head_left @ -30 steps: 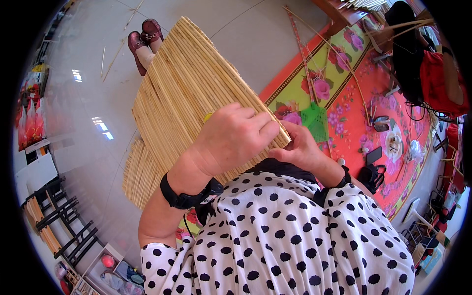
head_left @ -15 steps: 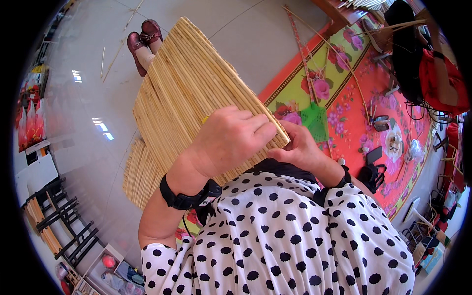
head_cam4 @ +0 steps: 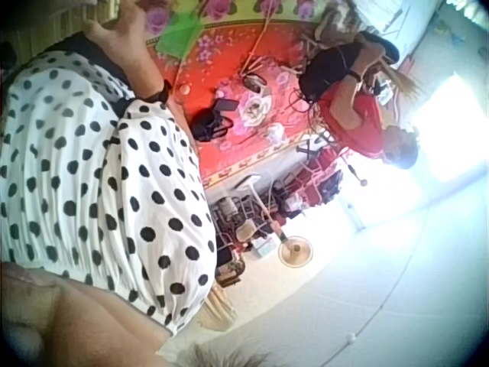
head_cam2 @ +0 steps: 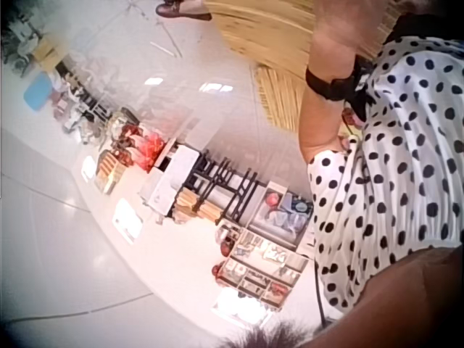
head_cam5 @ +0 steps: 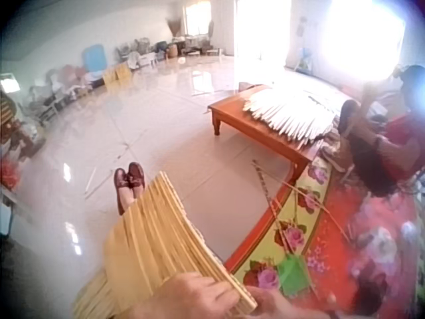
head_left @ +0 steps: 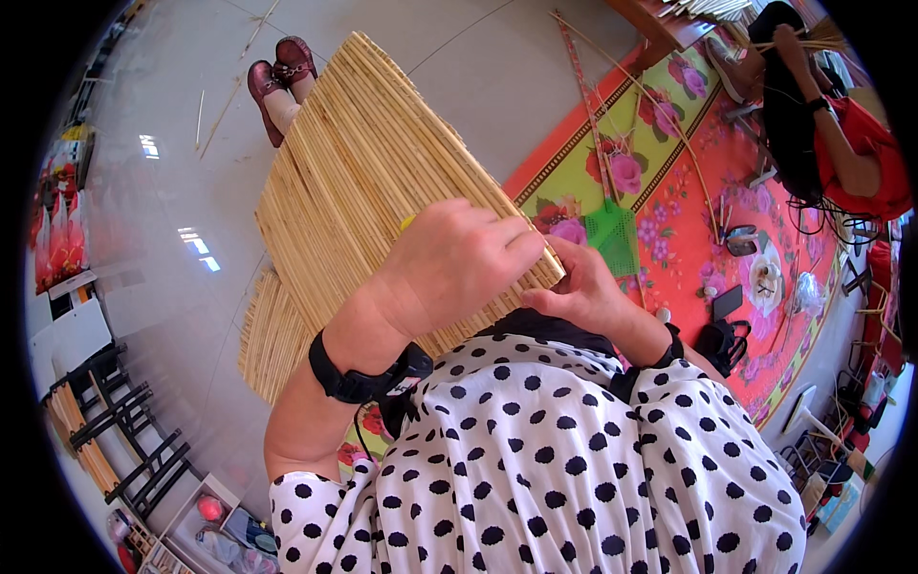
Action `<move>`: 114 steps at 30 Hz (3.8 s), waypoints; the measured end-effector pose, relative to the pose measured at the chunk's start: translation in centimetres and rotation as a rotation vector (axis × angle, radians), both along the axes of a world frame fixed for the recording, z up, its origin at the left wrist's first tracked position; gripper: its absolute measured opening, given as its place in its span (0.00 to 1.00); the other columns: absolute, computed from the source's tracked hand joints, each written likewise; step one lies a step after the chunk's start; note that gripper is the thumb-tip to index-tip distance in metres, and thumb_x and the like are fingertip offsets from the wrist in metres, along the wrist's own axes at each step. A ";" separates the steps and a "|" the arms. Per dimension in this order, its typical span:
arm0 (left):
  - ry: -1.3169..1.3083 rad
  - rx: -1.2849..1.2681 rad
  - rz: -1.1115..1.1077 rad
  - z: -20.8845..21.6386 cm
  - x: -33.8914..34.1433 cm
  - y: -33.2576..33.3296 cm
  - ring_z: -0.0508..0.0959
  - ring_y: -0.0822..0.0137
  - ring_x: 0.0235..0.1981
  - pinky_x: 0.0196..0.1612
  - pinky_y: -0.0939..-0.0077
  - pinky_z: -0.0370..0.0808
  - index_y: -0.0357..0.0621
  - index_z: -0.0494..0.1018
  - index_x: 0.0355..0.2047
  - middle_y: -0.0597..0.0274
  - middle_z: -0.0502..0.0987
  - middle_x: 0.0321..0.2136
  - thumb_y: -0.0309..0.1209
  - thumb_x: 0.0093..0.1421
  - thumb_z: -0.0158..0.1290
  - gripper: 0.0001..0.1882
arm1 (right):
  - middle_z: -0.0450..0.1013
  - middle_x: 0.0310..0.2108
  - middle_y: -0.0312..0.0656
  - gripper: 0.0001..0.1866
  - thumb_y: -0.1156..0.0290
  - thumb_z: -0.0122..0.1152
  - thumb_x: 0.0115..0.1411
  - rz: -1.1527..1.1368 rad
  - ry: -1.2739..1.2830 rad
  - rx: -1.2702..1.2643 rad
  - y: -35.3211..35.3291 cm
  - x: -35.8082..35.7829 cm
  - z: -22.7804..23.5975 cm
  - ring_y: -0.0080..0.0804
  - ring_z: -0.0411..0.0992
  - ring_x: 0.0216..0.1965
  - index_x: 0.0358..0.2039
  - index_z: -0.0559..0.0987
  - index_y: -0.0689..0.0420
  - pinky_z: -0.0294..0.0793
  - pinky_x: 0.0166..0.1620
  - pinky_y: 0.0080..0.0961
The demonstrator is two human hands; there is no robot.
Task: The person assembles bamboo mats by aligning and securing individual wooden slats together by hand and with a small metal tool.
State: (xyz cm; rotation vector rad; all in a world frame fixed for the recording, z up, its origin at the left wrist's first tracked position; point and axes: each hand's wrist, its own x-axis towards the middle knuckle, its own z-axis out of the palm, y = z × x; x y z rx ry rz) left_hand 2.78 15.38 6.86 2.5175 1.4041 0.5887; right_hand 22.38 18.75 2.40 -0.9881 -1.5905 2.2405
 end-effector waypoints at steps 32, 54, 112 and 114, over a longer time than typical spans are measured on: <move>-0.203 -0.516 0.053 0.0 -1.7 2.2 0.74 0.58 0.20 0.25 0.69 0.69 0.43 0.71 0.26 0.58 0.72 0.17 0.33 0.51 0.55 0.07 | 0.70 0.33 0.40 0.16 0.71 0.54 0.59 -0.114 0.009 -0.027 -0.8 0.0 -0.8 0.22 0.72 0.32 0.45 0.69 0.67 0.76 0.35 0.19; -0.141 -0.496 0.050 0.2 -0.6 1.6 0.77 0.55 0.26 0.30 0.64 0.73 0.43 0.70 0.27 0.57 0.75 0.20 0.36 0.52 0.54 0.10 | 0.71 0.33 0.39 0.16 0.72 0.54 0.58 -0.127 0.019 -0.010 -0.9 -0.1 -1.2 0.21 0.73 0.31 0.45 0.69 0.66 0.76 0.33 0.18; -0.050 -0.400 0.000 0.7 -0.1 1.9 0.76 0.56 0.23 0.27 0.66 0.72 0.43 0.69 0.26 0.57 0.74 0.18 0.34 0.51 0.55 0.09 | 0.73 0.29 0.39 0.13 0.71 0.55 0.57 -0.101 -0.044 0.051 -0.9 -0.2 -1.4 0.23 0.75 0.27 0.40 0.70 0.66 0.74 0.29 0.18; -0.050 -0.387 -0.004 0.5 0.0 1.9 0.76 0.55 0.23 0.28 0.65 0.72 0.42 0.70 0.26 0.56 0.74 0.18 0.34 0.51 0.55 0.09 | 0.73 0.29 0.39 0.13 0.71 0.55 0.57 -0.108 -0.044 0.049 -0.9 -0.2 -1.3 0.23 0.75 0.27 0.40 0.70 0.66 0.74 0.29 0.18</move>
